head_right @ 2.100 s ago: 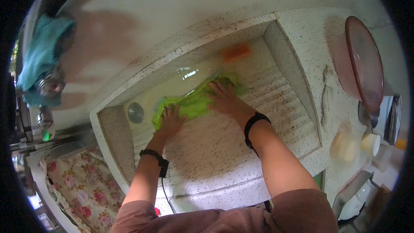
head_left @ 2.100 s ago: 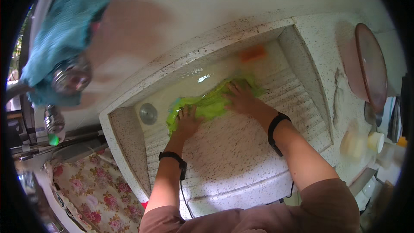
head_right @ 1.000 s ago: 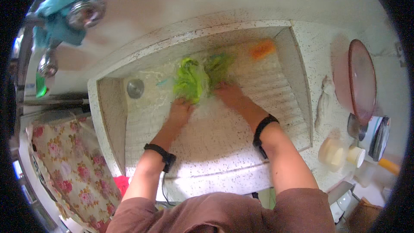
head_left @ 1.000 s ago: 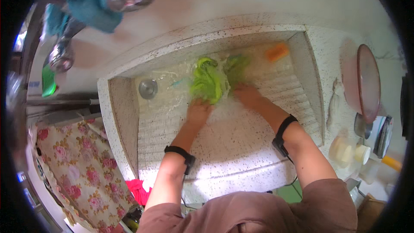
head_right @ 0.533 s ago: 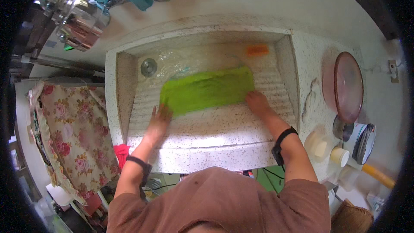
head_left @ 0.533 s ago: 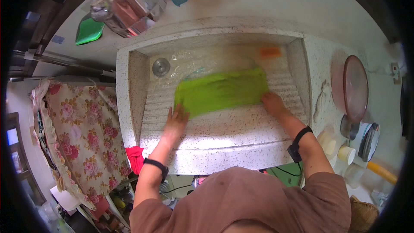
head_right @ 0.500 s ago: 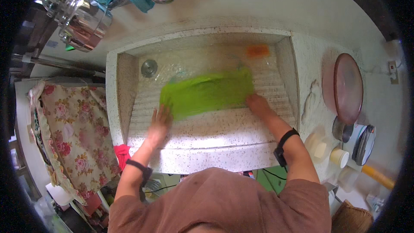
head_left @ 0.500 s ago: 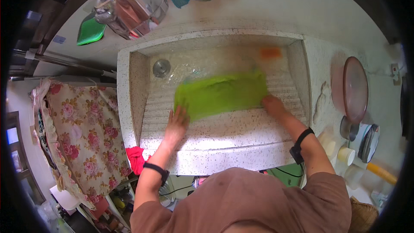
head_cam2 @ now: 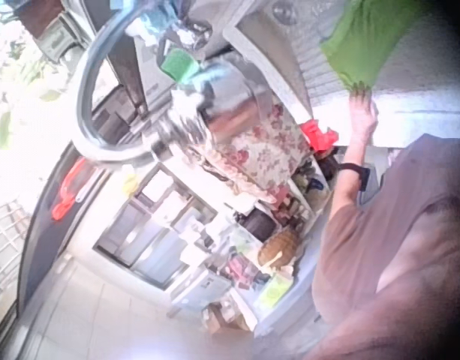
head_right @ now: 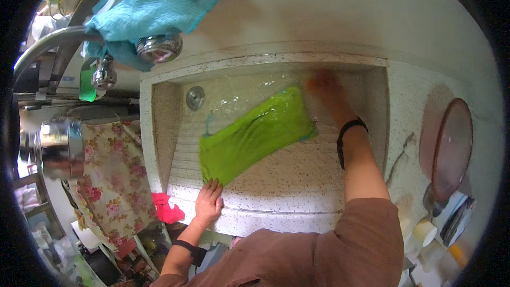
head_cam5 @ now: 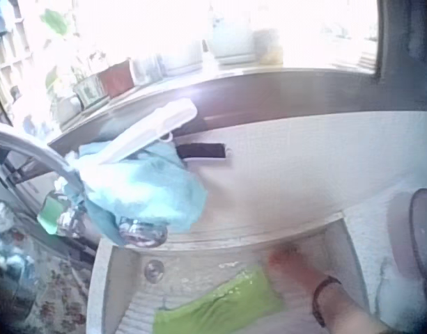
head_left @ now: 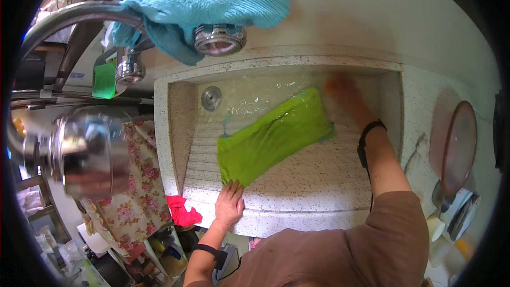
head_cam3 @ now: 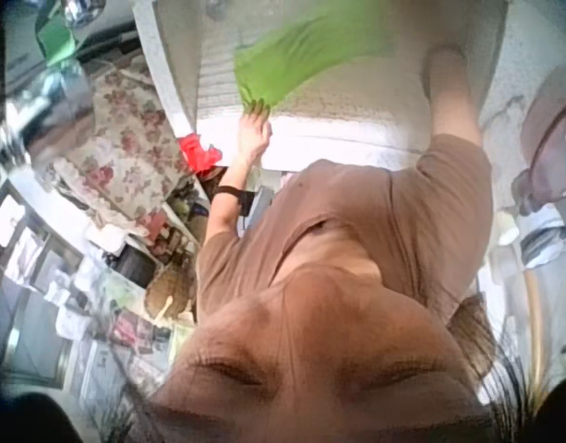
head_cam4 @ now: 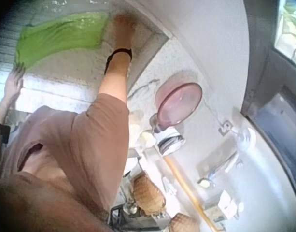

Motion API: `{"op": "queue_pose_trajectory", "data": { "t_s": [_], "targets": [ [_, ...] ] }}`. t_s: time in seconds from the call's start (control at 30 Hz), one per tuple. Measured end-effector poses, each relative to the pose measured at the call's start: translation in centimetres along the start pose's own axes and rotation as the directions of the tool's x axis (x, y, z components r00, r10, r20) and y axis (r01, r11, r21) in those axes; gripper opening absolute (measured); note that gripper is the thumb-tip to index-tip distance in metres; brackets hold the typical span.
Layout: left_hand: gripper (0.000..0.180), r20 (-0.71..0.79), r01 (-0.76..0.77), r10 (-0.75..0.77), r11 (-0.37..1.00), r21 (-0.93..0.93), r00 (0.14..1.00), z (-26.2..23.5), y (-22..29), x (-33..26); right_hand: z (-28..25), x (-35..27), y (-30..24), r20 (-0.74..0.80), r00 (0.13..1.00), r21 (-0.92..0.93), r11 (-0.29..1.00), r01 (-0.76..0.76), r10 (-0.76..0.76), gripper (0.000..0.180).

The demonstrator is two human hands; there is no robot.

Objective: The person mops the tiled floor in a bedroom and hallway using a flat mop and a yellow bucket. They move the mop back and forth across the floor, then detach the mop pad and wash it in a sink.

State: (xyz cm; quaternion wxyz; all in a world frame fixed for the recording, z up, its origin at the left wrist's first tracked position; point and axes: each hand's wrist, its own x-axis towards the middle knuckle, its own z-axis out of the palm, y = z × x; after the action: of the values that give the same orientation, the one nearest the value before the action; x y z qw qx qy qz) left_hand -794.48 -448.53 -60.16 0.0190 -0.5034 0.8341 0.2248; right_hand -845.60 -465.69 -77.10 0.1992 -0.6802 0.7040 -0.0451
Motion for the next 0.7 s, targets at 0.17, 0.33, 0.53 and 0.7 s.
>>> {"op": "queue_pose_trajectory", "data": {
  "t_s": [0.17, 0.33, 0.53, 0.7],
  "targets": [
    [0.038, 0.006, 0.003, -0.003, 1.0, 0.014, 1.0, -0.1, 0.0, 0.5, -0.7, -1.5, 1.1, -0.176, 0.984, 0.035, 0.999, 0.017, -0.01, 0.041],
    [0.038, -0.015, -0.009, 0.01, 0.999, 0.039, 1.0, 0.2, -0.2, 0.1, 1.3, -2.2, -1.6, -0.098, 0.93, 0.329, 0.893, -0.306, 0.355, 0.028],
    [0.043, -0.016, -0.021, 0.022, 0.999, 0.043, 1.0, 0.4, -0.6, -0.7, 5.8, -5.2, -14.6, -0.208, 0.944, 0.53, 0.782, 0.329, -0.256, 0.057],
    [0.045, -0.019, -0.03, 0.031, 0.999, 0.025, 0.999, 0.3, -1.0, -0.4, 6.1, -10.2, -22.7, 0.223, 0.92, 0.057, 0.946, 0.319, -0.323, 0.06]
  ]
}}
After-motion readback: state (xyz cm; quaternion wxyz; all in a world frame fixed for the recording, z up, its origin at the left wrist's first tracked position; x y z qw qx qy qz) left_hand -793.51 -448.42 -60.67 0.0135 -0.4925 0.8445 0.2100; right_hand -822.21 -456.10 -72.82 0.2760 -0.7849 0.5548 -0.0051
